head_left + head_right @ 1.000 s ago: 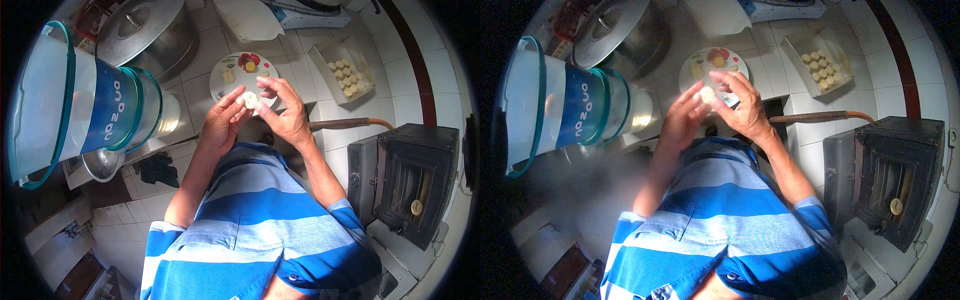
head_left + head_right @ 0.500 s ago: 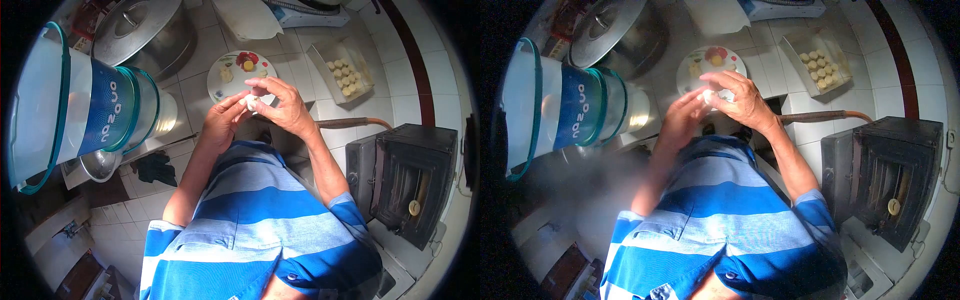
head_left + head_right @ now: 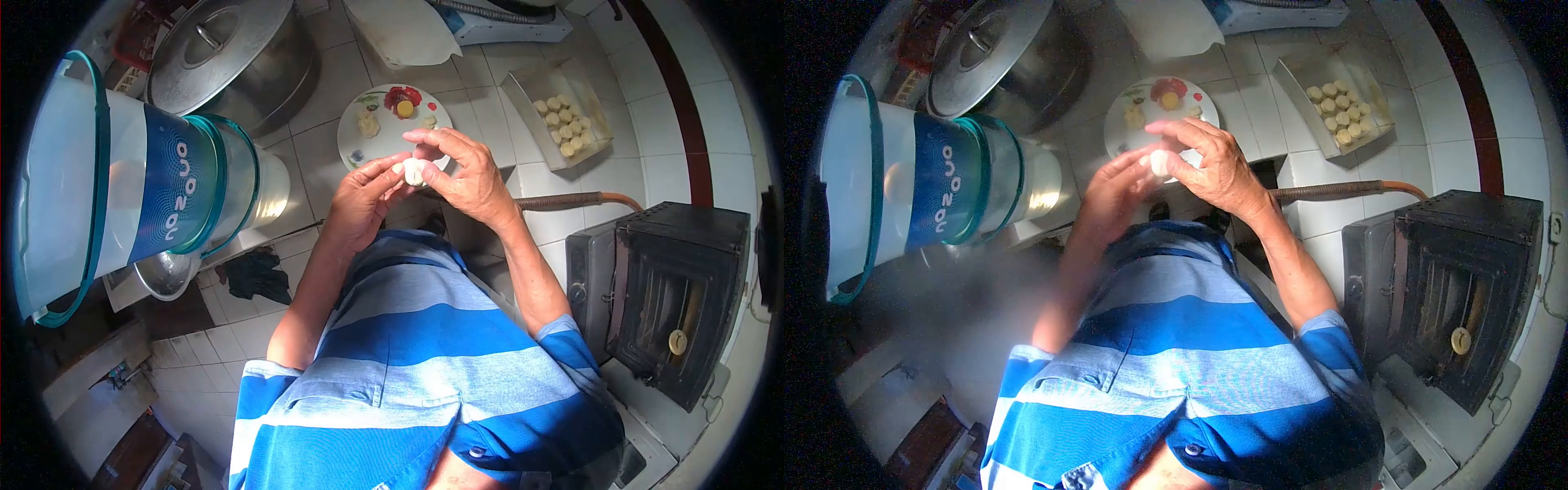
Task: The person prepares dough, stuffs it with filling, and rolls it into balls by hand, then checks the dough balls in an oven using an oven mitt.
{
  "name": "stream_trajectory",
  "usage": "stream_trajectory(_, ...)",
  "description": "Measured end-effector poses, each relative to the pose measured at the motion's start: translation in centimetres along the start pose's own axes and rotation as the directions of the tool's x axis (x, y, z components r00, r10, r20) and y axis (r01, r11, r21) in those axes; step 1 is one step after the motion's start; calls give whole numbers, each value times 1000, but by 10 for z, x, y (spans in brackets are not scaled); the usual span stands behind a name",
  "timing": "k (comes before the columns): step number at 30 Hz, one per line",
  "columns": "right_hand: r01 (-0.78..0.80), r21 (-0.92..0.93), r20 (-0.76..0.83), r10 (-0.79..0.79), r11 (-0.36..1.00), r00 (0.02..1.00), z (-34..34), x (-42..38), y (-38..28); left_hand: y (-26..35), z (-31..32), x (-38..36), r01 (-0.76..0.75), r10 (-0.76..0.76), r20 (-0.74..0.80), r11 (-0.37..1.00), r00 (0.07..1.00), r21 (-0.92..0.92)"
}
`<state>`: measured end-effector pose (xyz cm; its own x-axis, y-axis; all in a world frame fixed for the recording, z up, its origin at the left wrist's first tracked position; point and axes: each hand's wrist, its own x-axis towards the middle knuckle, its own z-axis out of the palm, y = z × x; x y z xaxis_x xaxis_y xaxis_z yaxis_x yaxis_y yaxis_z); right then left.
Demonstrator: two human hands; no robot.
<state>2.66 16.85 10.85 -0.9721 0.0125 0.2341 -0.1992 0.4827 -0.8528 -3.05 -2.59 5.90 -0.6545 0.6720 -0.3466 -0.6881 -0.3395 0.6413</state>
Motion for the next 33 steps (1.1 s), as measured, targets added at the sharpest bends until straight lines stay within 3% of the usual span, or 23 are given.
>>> stream_trajectory(3,51,-43,-23,-52,998,998,-2,-1,1,1,-3,2,19,-15,54,997,998,-72)
stream_trajectory(5,230,-212,-47,-244,950,969,-7,-1,-3,3,-5,1,41,-24,107,987,994,-158)
stream_trajectory(6,230,-211,-47,-245,950,968,-7,-2,0,5,-4,0,40,-23,106,987,994,-158)
stream_trajectory(8,362,-390,-50,-411,847,910,-5,-5,10,9,1,-2,48,-31,90,980,995,-191)
stream_trajectory(12,306,-291,-86,-344,906,935,-7,-6,4,9,2,-3,53,-33,105,978,994,-200)
stream_trajectory(14,205,-204,-172,-242,957,955,-8,-7,-2,12,6,-5,38,-31,45,984,999,-172)
stream_trajectory(21,283,-351,-120,-343,893,932,0,-10,-3,10,4,-4,-15,22,52,990,998,-142)
stream_trajectory(23,114,-212,-282,-173,970,944,5,-11,-9,10,7,-5,-48,51,21,993,998,-107)
stream_trajectory(24,112,-213,-285,-171,971,943,5,-12,-12,10,8,-5,-45,48,23,993,999,-106)
stream_trajectory(30,82,-328,-290,-183,941,939,12,-12,-18,8,10,-6,-100,100,0,995,995,-1)
stream_trajectory(32,146,-501,-228,-293,853,929,12,-10,-17,4,8,-6,-127,128,-9,990,992,61)
stream_trajectory(33,143,-501,-230,-291,853,929,13,-11,-18,4,8,-6,-125,125,-8,990,992,61)
